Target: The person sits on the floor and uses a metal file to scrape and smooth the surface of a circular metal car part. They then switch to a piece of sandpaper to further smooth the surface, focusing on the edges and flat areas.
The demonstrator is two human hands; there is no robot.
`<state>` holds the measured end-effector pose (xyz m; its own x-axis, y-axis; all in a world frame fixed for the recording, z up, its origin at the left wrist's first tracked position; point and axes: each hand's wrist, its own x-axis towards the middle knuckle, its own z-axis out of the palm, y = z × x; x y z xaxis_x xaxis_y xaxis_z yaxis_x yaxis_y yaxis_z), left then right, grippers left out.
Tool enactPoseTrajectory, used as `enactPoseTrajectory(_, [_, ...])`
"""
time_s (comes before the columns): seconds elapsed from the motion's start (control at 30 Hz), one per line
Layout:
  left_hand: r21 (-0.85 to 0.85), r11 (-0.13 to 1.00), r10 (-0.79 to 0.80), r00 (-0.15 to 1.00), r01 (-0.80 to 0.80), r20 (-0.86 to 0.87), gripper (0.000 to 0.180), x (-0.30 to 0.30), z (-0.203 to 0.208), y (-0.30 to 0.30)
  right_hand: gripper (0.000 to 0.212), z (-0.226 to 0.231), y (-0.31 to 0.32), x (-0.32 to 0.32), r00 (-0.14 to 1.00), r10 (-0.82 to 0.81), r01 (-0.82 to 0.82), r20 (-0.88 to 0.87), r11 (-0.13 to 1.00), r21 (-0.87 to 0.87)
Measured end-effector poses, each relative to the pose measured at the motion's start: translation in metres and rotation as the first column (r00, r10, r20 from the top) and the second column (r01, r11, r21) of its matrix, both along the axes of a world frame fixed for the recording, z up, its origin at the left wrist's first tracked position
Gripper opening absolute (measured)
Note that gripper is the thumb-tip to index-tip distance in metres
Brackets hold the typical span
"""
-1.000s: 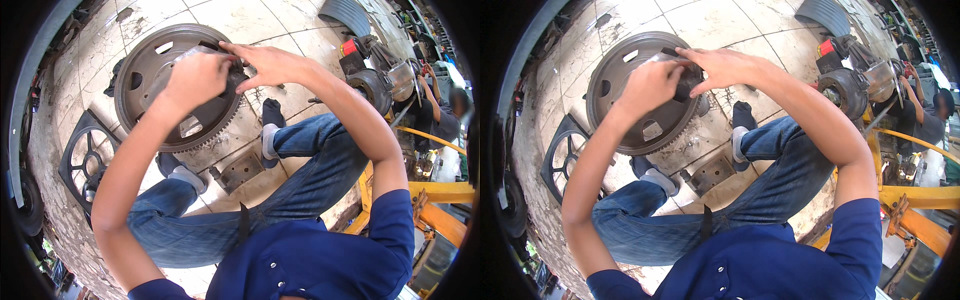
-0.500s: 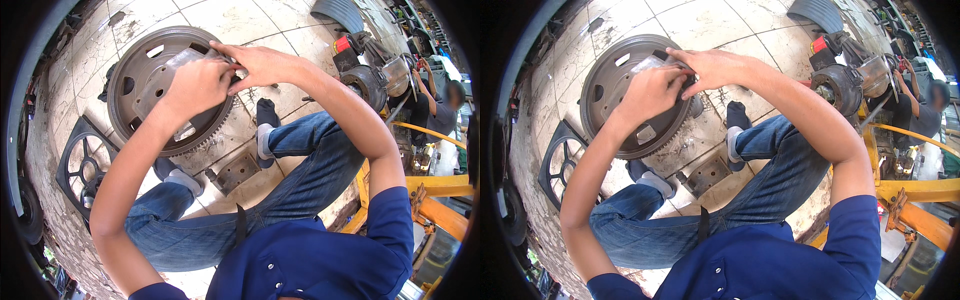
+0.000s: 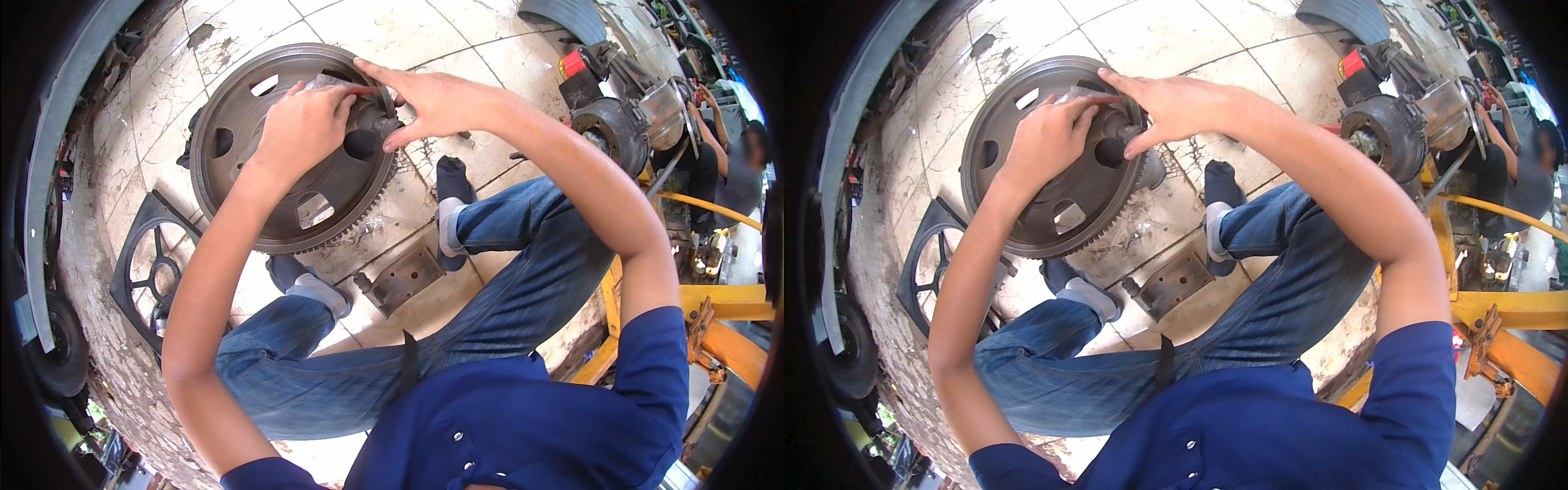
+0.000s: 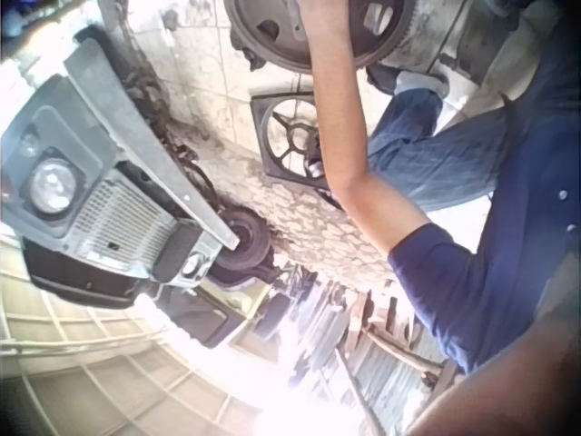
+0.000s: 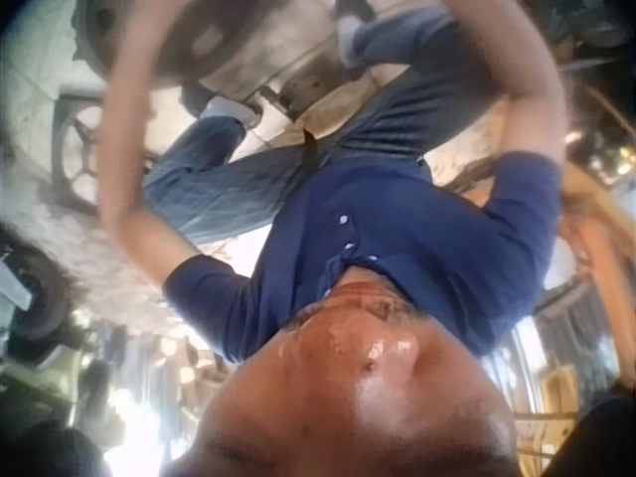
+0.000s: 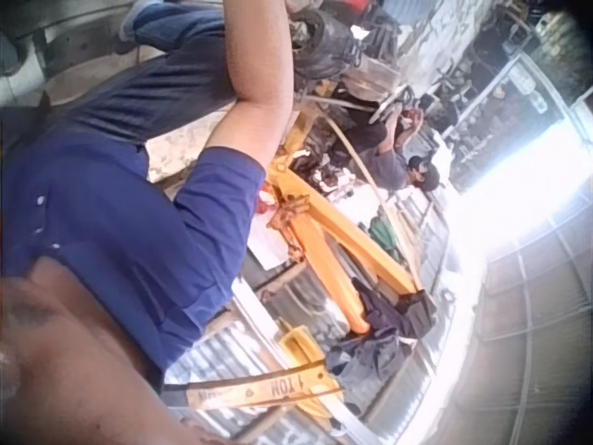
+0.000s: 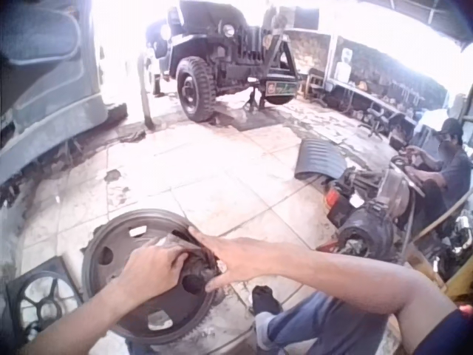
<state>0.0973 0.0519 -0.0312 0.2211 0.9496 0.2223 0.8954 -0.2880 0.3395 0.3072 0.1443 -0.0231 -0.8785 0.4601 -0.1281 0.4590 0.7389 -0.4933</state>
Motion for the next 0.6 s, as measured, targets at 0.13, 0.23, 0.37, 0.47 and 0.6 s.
enactPoseTrajectory(0.13, [-0.054, 0.997, -0.058, 0.997, 0.061, 0.048, 0.024, 0.004, 0.007, -0.014, 0.118, 0.003, 0.0, -0.001, 0.999, -0.009, 0.009, 0.047, 1.0, 0.016])
enactPoseTrajectory(0.23, [-0.062, 0.998, -0.025, 0.997, 0.03, 0.075, 0.024, 0.0, 0.007, -0.014, 0.118, 0.006, -0.001, -0.002, 0.998, 0.005, -0.006, 0.06, 1.0, 0.021])
enactPoseTrajectory(0.37, [-0.123, 0.992, 0.035, 0.99, -0.019, 0.134, 0.027, -0.005, 0.014, -0.006, 0.117, 0.008, -0.001, -0.002, 0.998, -0.009, 0.01, 0.069, 1.0, -0.005])
enactPoseTrajectory(0.47, [-0.13, 0.991, -0.009, 0.982, 0.034, 0.19, 0.029, 0.017, 0.019, -0.014, 0.115, 0.006, 0.002, 0.0, 0.998, 0.014, -0.013, 0.06, 1.0, -0.013])
enactPoseTrajectory(0.6, [-0.172, 0.984, 0.06, 0.991, -0.04, 0.117, 0.028, -0.007, 0.01, 0.003, 0.114, 0.011, -0.002, -0.004, 0.998, 0.004, 0.0, 0.068, 0.998, -0.057])
